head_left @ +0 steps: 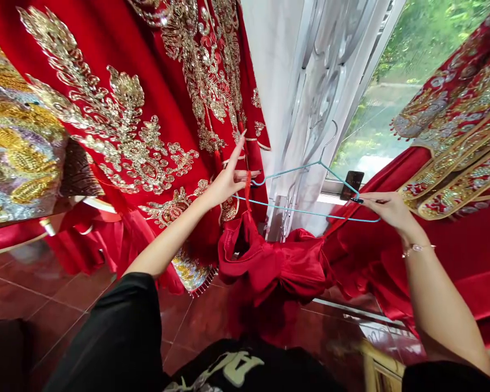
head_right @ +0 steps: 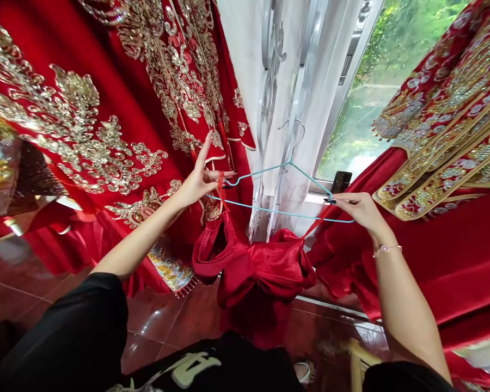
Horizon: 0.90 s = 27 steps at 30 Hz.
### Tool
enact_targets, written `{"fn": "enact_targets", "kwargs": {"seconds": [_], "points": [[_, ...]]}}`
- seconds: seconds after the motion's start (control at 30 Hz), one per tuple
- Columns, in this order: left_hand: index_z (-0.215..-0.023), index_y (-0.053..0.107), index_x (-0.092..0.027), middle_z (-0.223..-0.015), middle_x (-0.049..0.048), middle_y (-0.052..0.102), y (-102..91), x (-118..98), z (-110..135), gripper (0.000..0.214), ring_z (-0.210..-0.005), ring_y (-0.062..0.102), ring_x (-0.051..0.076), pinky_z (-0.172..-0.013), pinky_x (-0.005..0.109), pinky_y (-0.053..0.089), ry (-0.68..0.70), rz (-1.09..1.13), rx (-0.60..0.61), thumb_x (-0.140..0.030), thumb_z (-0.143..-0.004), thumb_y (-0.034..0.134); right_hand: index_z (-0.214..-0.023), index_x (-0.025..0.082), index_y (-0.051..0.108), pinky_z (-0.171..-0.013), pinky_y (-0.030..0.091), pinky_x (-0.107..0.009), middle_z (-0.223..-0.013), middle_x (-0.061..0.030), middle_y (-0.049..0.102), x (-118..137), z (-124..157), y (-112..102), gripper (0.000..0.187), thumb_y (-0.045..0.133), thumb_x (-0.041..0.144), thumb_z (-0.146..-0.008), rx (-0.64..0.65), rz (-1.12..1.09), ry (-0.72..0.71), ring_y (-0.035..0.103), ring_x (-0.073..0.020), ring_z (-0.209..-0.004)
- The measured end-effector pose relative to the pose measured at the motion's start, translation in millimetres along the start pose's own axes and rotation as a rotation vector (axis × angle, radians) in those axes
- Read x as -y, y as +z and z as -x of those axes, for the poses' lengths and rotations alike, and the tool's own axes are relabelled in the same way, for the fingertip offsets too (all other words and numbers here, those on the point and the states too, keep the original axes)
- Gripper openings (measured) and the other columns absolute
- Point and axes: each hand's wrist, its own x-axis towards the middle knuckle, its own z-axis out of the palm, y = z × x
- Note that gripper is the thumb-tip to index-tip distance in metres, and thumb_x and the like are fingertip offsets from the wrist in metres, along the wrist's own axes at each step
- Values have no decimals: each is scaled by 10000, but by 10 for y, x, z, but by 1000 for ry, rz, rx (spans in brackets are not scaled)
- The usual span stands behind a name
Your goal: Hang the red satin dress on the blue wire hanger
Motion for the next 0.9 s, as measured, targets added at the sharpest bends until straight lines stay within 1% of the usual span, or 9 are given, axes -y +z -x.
{"fn": "enact_targets", "kwargs": {"seconds": [0.13, 0.27, 0.33, 0.43, 0.57, 0.63, 0.73, 0.8, 0.9], "points": [[-1592, 31, -251, -1494, 168, 468, 4, -162, -254, 889, -1183, 652, 282, -846, 405, 581, 18, -25, 173, -245, -884, 569, -757, 187, 811, -745, 601, -359, -859, -138, 794, 86, 27, 3, 418, 763, 589, -652, 41, -79, 53, 742, -262, -789], [-1586, 170, -220, -1294, 129, 635, -147, -287, -411, 837, -893, 714, 172, -826, 320, 564, -18, -173, 450, -195, -846, 560, -783, 221, 812, -759, 612, -376, -859, -92, 800, 146, 66, 69, 374, 770, 571, -657, 76, -97, 58, 747, -264, -803], [-1551, 304, -245, -1141, 78, 701, -289, -365, -433, 763, -837, 699, 171, -821, 317, 557, -71, -362, 461, -203, -840, 578, -804, 232, 814, -794, 615, -388, -879, -81, 802, 151, 91, 106, 356, 761, 561, -679, 72, -109, 50, 751, -266, -830], [-1499, 419, -238, -1035, 54, 717, -502, -516, -336, 652, -842, 668, 188, -878, 370, 544, -140, -565, 295, -220, -869, 586, -843, 231, 816, -852, 606, -401, -920, -79, 803, 139, 138, 139, 344, 736, 542, -719, 34, -116, 43, 752, -271, -884], [-1316, 592, -203, -1085, 71, 702, -403, -616, 189, 398, -900, 647, 192, -940, 384, 524, -131, -461, -19, -214, -941, 458, -907, 218, 806, -894, 586, -412, -967, -87, 796, 140, 226, 159, 341, 698, 511, -770, 19, -100, 47, 738, -273, -942], [-1188, 647, -215, -1078, 61, 703, -141, -552, 610, 312, -934, 656, 193, -903, 360, 540, -119, -228, 135, -264, -954, 448, -968, 212, 789, -930, 565, -428, -1003, -87, 784, 158, 291, 182, 349, 657, 494, -811, 15, -80, 39, 722, -266, -979], [-1092, 672, -212, -1060, 67, 711, 288, -355, 1241, 238, -1001, 659, 208, -947, 359, 518, -264, 32, 598, -309, -929, 529, -1179, 232, 704, -1008, 514, -465, -1142, -83, 720, 168, 442, 267, 429, 654, 465, -822, -80, -18, -4, 663, -262, -1088], [-990, 651, -202, -998, 52, 704, 455, -230, 1539, 187, -948, 653, 200, -908, 338, 517, -385, 114, 627, -320, -931, 519, -1368, 269, 550, -1022, 503, -458, -1277, -91, 625, 123, 589, 366, 603, 679, 446, -806, -281, -16, -8, 619, -257, -1156], [-862, 579, -199, -894, 23, 651, 476, -141, 1732, 135, -854, 613, 179, -828, 301, 504, -471, 136, 475, -317, -908, 531, -1445, 297, 362, -952, 536, -408, -1324, -101, 536, -66, 884, 557, 685, 637, 408, -827, -674, -92, 100, 629, -217, -1084]]}}
